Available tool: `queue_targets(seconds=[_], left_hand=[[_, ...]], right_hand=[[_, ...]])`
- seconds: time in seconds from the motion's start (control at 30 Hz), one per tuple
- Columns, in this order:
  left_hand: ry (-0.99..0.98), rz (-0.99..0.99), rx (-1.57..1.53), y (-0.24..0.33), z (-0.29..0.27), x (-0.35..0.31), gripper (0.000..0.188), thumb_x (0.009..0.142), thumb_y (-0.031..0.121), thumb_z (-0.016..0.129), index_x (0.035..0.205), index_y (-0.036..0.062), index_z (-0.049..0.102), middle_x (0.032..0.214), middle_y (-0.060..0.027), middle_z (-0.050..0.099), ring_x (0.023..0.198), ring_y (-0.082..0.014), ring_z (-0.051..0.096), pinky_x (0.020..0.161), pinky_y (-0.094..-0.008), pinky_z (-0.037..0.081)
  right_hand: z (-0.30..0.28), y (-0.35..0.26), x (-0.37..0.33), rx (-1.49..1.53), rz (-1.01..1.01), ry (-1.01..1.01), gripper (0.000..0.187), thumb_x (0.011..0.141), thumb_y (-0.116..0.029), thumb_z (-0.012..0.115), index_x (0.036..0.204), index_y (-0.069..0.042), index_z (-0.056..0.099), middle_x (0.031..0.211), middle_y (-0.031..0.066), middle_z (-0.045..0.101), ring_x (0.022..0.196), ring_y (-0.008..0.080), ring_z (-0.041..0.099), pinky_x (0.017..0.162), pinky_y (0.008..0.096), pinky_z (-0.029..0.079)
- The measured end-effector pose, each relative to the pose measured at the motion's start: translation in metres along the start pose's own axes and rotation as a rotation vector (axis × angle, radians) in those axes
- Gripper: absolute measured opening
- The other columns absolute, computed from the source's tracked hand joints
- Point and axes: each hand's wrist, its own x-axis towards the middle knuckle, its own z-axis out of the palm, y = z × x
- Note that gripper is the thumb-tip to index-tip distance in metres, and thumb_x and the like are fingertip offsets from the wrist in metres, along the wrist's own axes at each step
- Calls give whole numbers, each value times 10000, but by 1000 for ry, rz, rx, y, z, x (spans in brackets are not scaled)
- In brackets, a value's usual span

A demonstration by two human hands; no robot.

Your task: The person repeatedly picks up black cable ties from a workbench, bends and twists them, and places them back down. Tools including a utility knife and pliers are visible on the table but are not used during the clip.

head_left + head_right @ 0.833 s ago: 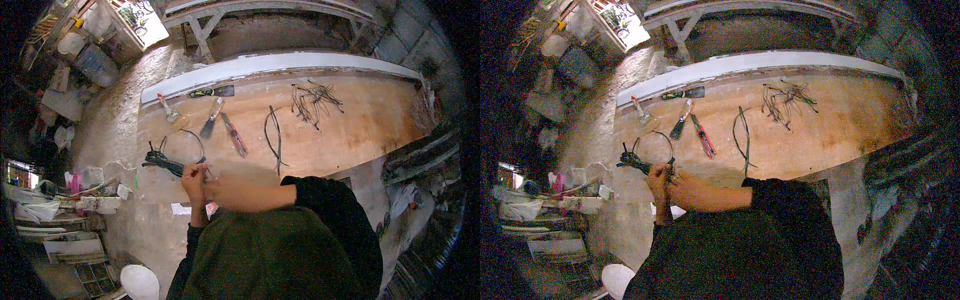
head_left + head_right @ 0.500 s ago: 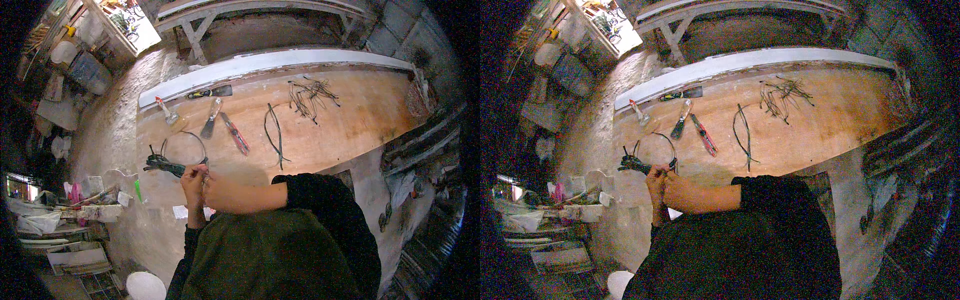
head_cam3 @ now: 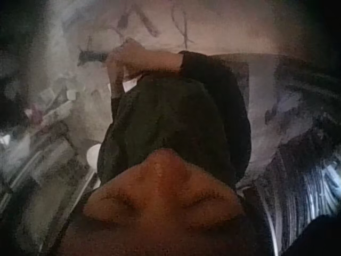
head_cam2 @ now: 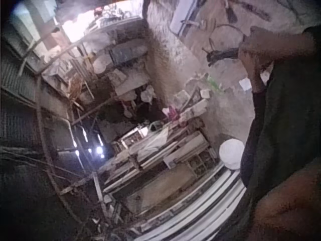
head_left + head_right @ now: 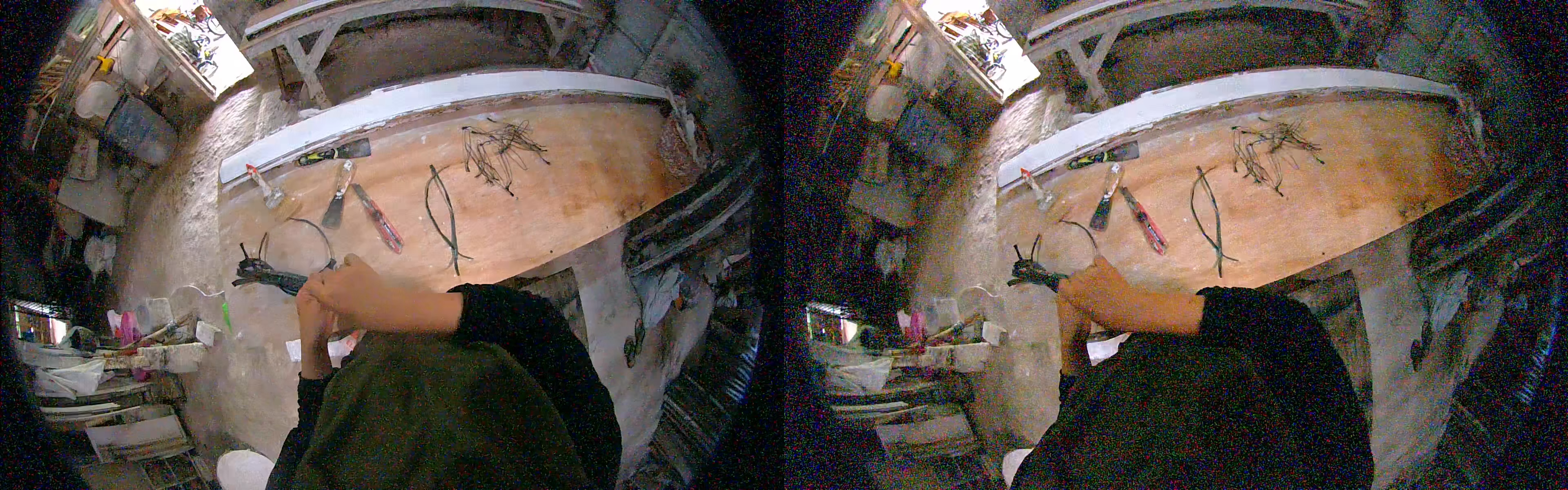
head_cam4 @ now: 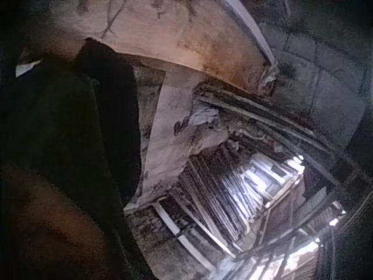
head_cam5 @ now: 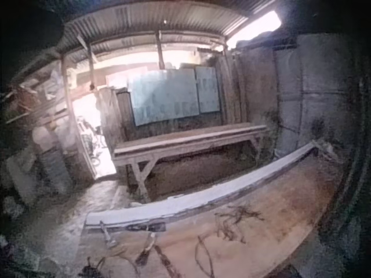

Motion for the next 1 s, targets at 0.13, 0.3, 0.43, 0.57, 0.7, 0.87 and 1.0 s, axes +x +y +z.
queue_targets(seconds=[0.13,0.3,0.43,0.57,0.7,0.87,1.0], left_hand=[[-9,-90,43,-2,-4,-4,20,755,24,511,747,29,493,762,-25,490,697,-120,490,638,-263,428],[-262,105,21,-13,18,-5,158,748,169,595,728,58,484,736,-18,441,678,-124,459,619,-263,421],[-28,86,-42,-15,14,0,127,712,86,615,699,61,490,759,-16,453,689,-106,459,600,-242,420],[243,191,156,-22,25,10,96,705,30,596,699,53,504,706,-3,505,626,-79,482,570,-217,417],[526,209,177,-42,35,23,64,728,39,587,719,37,524,664,-16,531,541,-74,479,493,-182,380],[476,242,180,-57,57,46,92,728,68,608,743,14,534,657,-23,533,570,-76,486,497,-190,403],[468,133,130,-64,69,54,88,718,65,616,741,3,557,671,-35,538,593,-85,498,525,-203,448]], right_hand=[[-8,39,15,-217,208,-43,140,699,-149,506,825,-88,515,742,87,547,649,246,571,574,387,398],[4,67,8,-286,152,45,133,695,-140,508,811,-75,517,740,98,538,579,249,557,499,381,396],[-26,72,5,-343,199,40,150,690,-121,493,830,-78,526,809,87,527,776,245,545,664,399,395],[-46,77,-14,-387,122,-11,122,670,-140,508,749,-68,566,824,73,523,817,234,516,671,368,391],[-57,69,-29,-266,-133,11,166,659,-163,520,768,-57,588,834,68,522,810,227,513,687,361,386],[-41,74,-44,33,-222,-24,171,676,-177,546,785,-57,597,844,66,536,818,217,522,711,356,397],[-35,132,-54,650,-221,-54,156,736,-185,552,767,-38,596,838,83,567,784,219,543,680,323,419]])
